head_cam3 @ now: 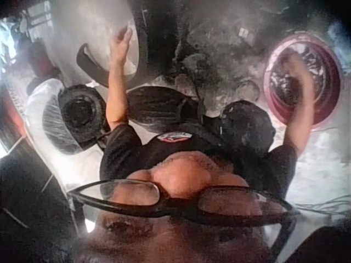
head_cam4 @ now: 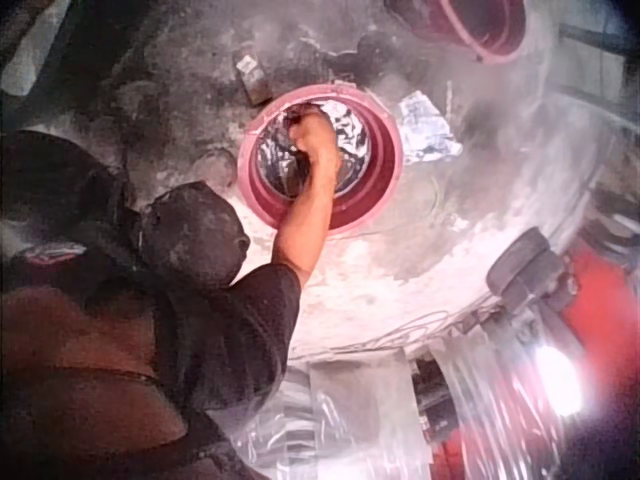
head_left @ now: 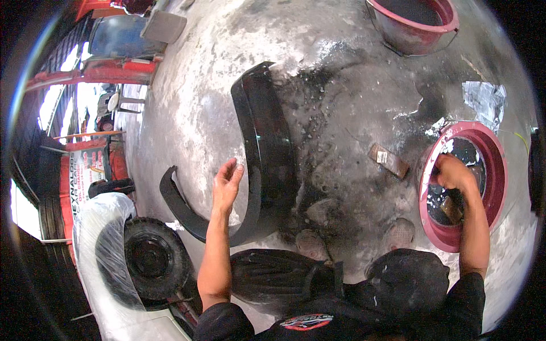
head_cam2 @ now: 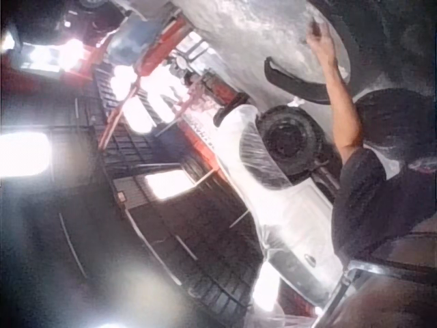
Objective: The person kneels on a wet concrete floor and scrubs a black plastic car part with a yellow sponge. They repeatedly dip the sponge into a pink bucket of water and continue scrubbing the same part.
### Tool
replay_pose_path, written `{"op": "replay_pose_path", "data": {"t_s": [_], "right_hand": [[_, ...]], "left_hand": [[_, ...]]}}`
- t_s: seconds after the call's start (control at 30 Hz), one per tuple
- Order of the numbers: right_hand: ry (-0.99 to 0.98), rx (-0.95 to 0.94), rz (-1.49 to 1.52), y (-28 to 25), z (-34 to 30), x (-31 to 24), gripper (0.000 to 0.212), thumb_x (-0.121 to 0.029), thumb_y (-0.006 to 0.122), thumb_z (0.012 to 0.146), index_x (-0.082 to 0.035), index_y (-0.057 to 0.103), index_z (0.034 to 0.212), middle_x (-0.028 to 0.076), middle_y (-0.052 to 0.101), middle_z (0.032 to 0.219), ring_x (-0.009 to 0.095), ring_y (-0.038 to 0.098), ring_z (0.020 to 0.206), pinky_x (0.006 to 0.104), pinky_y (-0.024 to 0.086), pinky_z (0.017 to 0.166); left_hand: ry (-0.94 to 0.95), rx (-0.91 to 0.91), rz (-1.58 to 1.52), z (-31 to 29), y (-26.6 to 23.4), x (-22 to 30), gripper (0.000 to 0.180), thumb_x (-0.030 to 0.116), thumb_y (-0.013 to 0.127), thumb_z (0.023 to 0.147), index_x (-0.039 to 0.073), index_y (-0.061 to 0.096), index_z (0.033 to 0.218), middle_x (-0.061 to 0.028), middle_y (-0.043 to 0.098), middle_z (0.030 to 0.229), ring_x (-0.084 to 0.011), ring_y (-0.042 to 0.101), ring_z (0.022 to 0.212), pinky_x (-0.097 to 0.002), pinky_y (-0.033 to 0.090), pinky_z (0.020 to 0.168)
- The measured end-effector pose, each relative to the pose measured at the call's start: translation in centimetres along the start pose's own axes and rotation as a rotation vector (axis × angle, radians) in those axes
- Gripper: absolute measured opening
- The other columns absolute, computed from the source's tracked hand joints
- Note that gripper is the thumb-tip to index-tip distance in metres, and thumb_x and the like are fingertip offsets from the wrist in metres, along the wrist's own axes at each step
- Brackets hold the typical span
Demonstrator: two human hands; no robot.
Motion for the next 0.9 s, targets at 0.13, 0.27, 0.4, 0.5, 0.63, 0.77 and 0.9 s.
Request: {"op": "replay_pose_path", "data": {"t_s": [0.13, 0.27, 0.4, 0.5, 0.63, 0.77, 0.9], "right_hand": [[-0.01, 0.027, 0.011, -1.0, -0.3, -1.0, 0.047, -0.002, 0.064, 0.063, 0.002, 0.071, 0.109, 0.027, 0.071, 0.099, 0.043, 0.067, 0.098, 0.0462, 0.054, 0.093], [-0.041, 0.025, -0.017, 0.1, -0.6, -0.2, 0.049, -0.002, 0.061, 0.065, -0.002, 0.071, 0.113, 0.025, 0.071, 0.104, 0.043, 0.067, 0.101, 0.0463, 0.054, 0.097], [-0.045, -0.025, -0.05, 0.6, -0.2, -0.9, 0.05, -0.003, 0.06, 0.068, -0.005, 0.07, 0.117, 0.024, 0.069, 0.112, 0.044, 0.063, 0.109, 0.0467, 0.05, 0.102], [0.08, 0.023, -0.014, 0.0, -0.8, -0.3, 0.044, -0.006, 0.058, 0.07, -0.001, 0.07, 0.111, 0.026, 0.069, 0.107, 0.044, 0.062, 0.106, 0.0479, 0.049, 0.099], [0.04, -0.004, 0.023, -1.6, -1.4, -2.0, 0.042, -0.006, 0.059, 0.07, 0.003, 0.069, 0.11, 0.026, 0.069, 0.111, 0.044, 0.061, 0.11, 0.0484, 0.047, 0.103], [0.057, 0.073, 0.036, -0.8, -1.3, -0.9, 0.039, -0.006, 0.06, 0.069, 0.002, 0.069, 0.107, 0.025, 0.069, 0.11, 0.045, 0.059, 0.111, 0.0494, 0.047, 0.102], [0.032, 0.059, -0.007, 0.2, -1.2, -0.3, 0.034, -0.007, 0.062, 0.069, 0.003, 0.069, 0.101, 0.024, 0.068, 0.103, 0.044, 0.059, 0.104, 0.0499, 0.049, 0.097]], "left_hand": [[-0.204, -0.058, 0.063, -0.2, 1.3, -6.4, 0.096, 0.041, 0.082, 0.086, -0.008, 0.032, 0.152, -0.0289, 0.042, 0.152, -0.0312, 0.047, 0.137, -0.0392, 0.037, 0.114], [-0.135, -0.178, 0.066, 0.0, 5.0, -5.7, 0.112, 0.043, 0.09, 0.076, -0.011, 0.028, 0.153, -0.028, 0.05, 0.146, -0.0322, 0.051, 0.135, -0.0389, 0.04, 0.112], [-0.1, -0.103, 0.19, 0.7, 3.9, -6.3, 0.11, 0.036, 0.093, 0.073, -0.01, 0.031, 0.151, -0.0261, 0.059, 0.137, -0.0304, 0.057, 0.129, -0.0388, 0.044, 0.109], [-0.098, -0.07, 0.153, 1.3, 4.6, -5.1, 0.112, 0.036, 0.094, 0.071, -0.008, 0.031, 0.152, -0.0256, 0.06, 0.135, -0.0307, 0.059, 0.126, -0.0388, 0.046, 0.107], [0.036, 0.014, 0.12, 2.9, 4.3, -4.1, 0.111, 0.035, 0.095, 0.067, -0.007, 0.034, 0.15, -0.0234, 0.064, 0.128, -0.0312, 0.064, 0.118, -0.0387, 0.049, 0.102], [-0.017, -0.08, 0.279, 4.8, 6.1, -1.2, 0.094, 0.03, 0.094, 0.066, -0.006, 0.048, 0.14, -0.0203, 0.068, 0.122, -0.0305, 0.066, 0.112, -0.0393, 0.05, 0.102], [-0.028, -0.17, 0.246, 2.7, 8.0, -0.4, 0.083, 0.029, 0.094, 0.066, -0.006, 0.056, 0.131, -0.0187, 0.07, 0.121, -0.0298, 0.066, 0.112, -0.04, 0.049, 0.102]]}}
Point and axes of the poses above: each hand's wrist, its own z-axis towards the middle knuckle, its own y-axis out of the palm, x = y × z, the point moved 9 cm from there along z, towards the middle knuckle
